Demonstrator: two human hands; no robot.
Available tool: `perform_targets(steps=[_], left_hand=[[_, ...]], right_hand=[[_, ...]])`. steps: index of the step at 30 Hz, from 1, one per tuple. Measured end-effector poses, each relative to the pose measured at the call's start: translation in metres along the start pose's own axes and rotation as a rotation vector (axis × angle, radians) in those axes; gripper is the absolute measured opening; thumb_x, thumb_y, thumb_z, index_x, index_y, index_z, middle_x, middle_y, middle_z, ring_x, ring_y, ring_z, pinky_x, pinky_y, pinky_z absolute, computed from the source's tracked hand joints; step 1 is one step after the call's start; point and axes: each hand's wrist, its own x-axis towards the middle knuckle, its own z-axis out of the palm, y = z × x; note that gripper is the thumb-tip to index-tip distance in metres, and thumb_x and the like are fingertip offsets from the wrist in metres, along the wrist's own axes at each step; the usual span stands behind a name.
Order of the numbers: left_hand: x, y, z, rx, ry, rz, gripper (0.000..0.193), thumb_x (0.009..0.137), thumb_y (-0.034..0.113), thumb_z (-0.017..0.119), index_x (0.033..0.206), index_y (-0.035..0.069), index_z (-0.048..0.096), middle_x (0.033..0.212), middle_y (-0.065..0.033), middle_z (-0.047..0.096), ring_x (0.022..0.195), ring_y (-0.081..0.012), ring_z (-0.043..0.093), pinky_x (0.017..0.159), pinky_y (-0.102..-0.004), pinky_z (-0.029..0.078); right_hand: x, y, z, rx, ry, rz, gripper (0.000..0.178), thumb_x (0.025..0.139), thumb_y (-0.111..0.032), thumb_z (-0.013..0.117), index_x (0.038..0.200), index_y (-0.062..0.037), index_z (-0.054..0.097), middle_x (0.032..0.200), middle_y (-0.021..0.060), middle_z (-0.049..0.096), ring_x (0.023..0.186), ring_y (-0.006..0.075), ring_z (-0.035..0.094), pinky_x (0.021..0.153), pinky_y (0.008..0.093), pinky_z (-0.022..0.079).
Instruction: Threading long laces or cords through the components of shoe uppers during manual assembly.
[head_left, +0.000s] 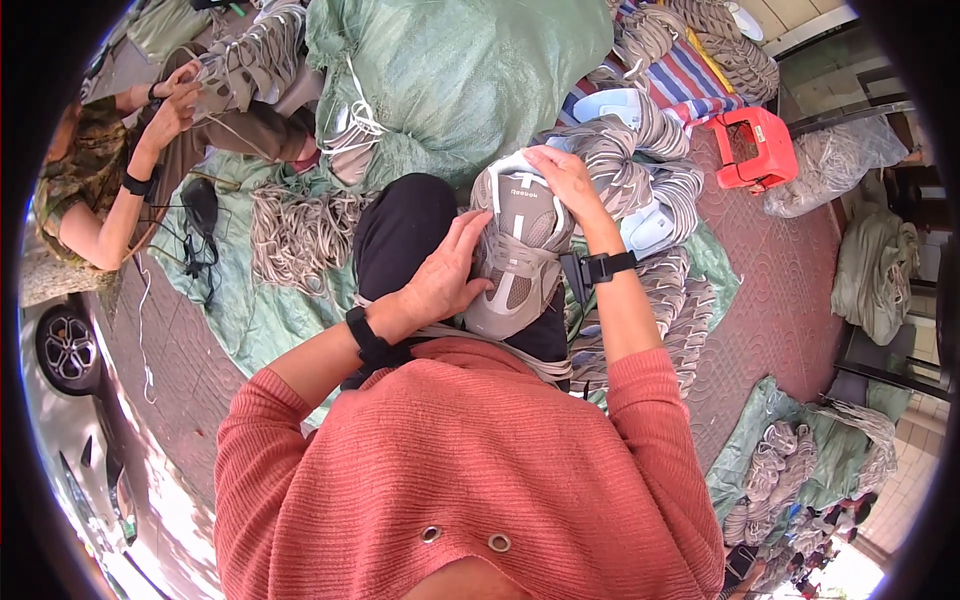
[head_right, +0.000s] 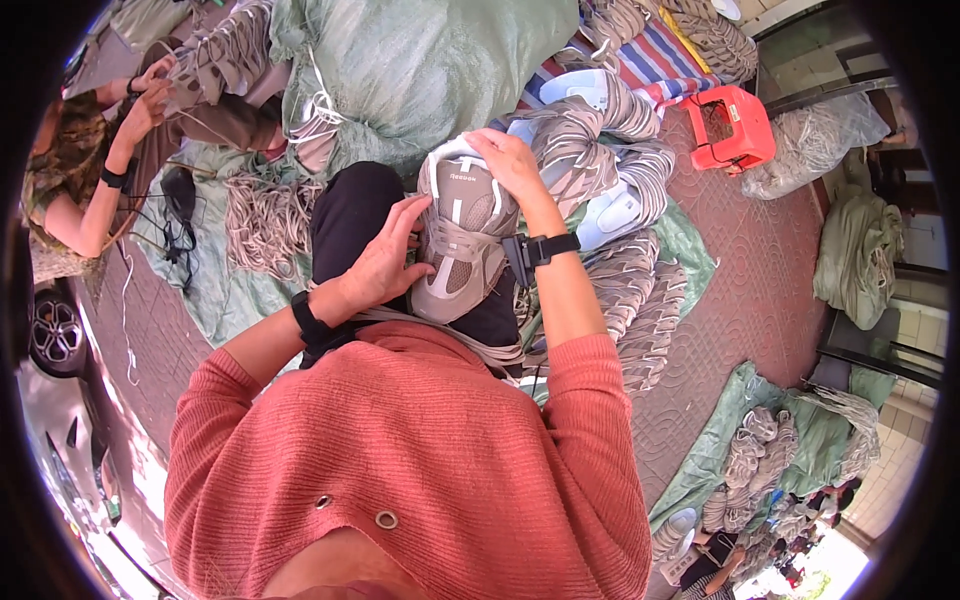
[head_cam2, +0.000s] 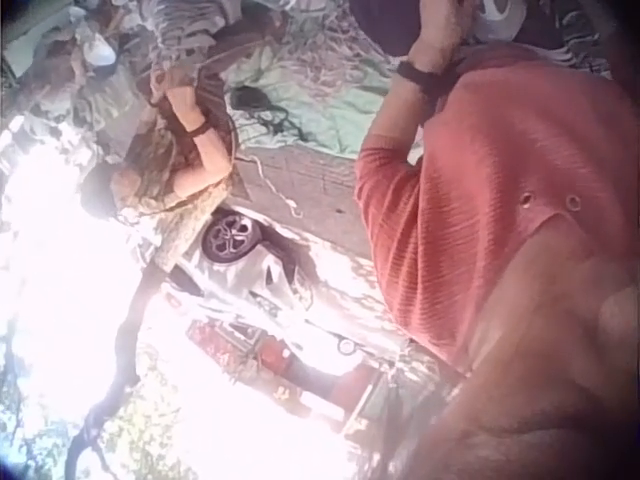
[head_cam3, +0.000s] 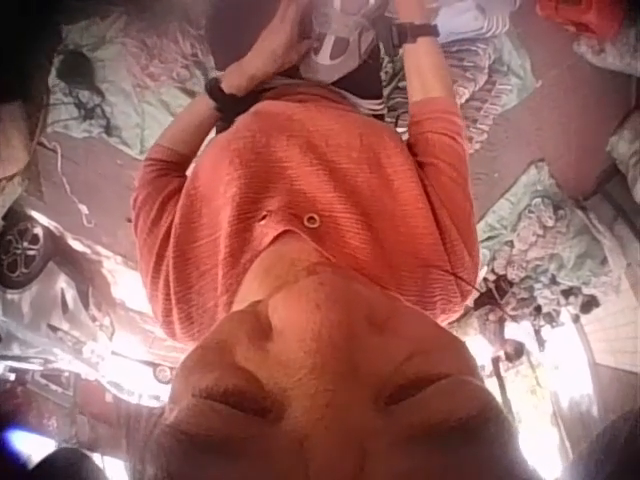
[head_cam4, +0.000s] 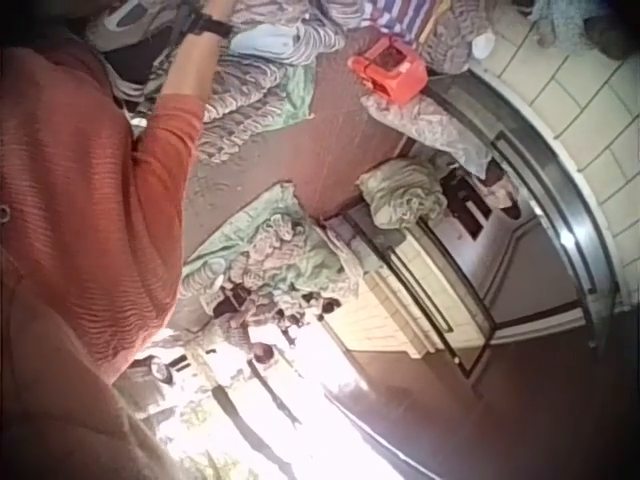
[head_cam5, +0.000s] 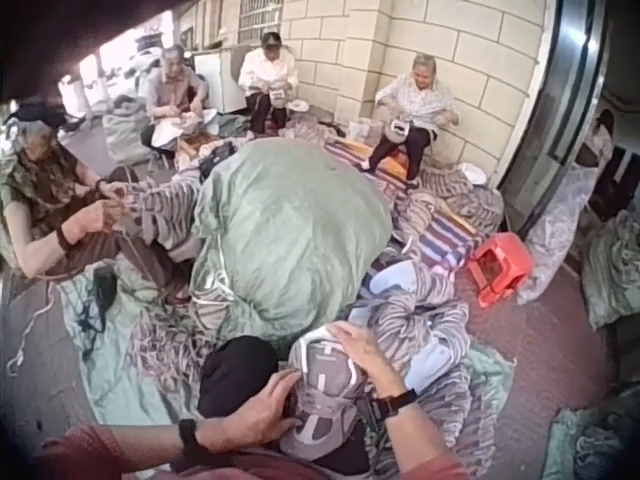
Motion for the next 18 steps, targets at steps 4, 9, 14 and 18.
perform_targets(steps=[4, 9, 14, 18], left_hand=[[-0.006, 0.002, -0.001, 0.228, 0.05, 0.019, 0.071, 0.068, 0.0, 0.067, 0.129, -0.003, 0.031, 0.125, -0.0199, 0.038, 0.112, -0.0381, 0.046, 0.085, -0.0381, 0.049], [0.019, 0.002, -0.016, 0.318, 0.135, 0.232, 0.049, 0.069, 0.005, 0.067, 0.114, 0.005, 0.05, 0.114, -0.0153, 0.046, 0.105, -0.0336, 0.047, 0.09, -0.0392, 0.042], [0.043, -0.018, -0.007, 0.469, 0.141, 0.35, 0.03, 0.07, 0.008, 0.067, 0.098, 0.007, 0.056, 0.099, -0.0096, 0.05, 0.093, -0.0293, 0.047, 0.078, -0.0382, 0.041], [0.063, -0.019, -0.004, 0.487, 0.05, 0.41, 0.016, 0.074, 0.013, 0.066, 0.085, 0.009, 0.056, 0.086, -0.006, 0.05, 0.087, -0.0259, 0.048, 0.076, -0.0377, 0.038]], right_hand=[[-0.001, -0.006, 0.017, -0.072, 0.042, -0.043, 0.036, 0.088, -0.038, 0.054, 0.103, -0.0075, 0.065, 0.084, 0.006, 0.065, 0.078, 0.0168, 0.059, 0.072, 0.0268, 0.045], [0.014, 0.009, 0.016, -0.221, 0.026, -0.099, 0.039, 0.089, -0.046, 0.045, 0.109, -0.0175, 0.063, 0.09, 0.0137, 0.066, 0.084, 0.0317, 0.063, 0.076, 0.0364, 0.047], [-0.006, -0.023, -0.002, -0.533, 0.167, -0.009, 0.046, 0.092, -0.047, 0.038, 0.126, -0.0186, 0.048, 0.102, 0.0192, 0.063, 0.096, 0.0373, 0.058, 0.082, 0.0423, 0.045], [-0.048, 0.013, -0.049, -0.321, 0.091, 0.144, 0.043, 0.092, -0.038, 0.046, 0.125, -0.0106, 0.046, 0.092, 0.0121, 0.064, 0.083, 0.0234, 0.06, 0.071, 0.0328, 0.045]])
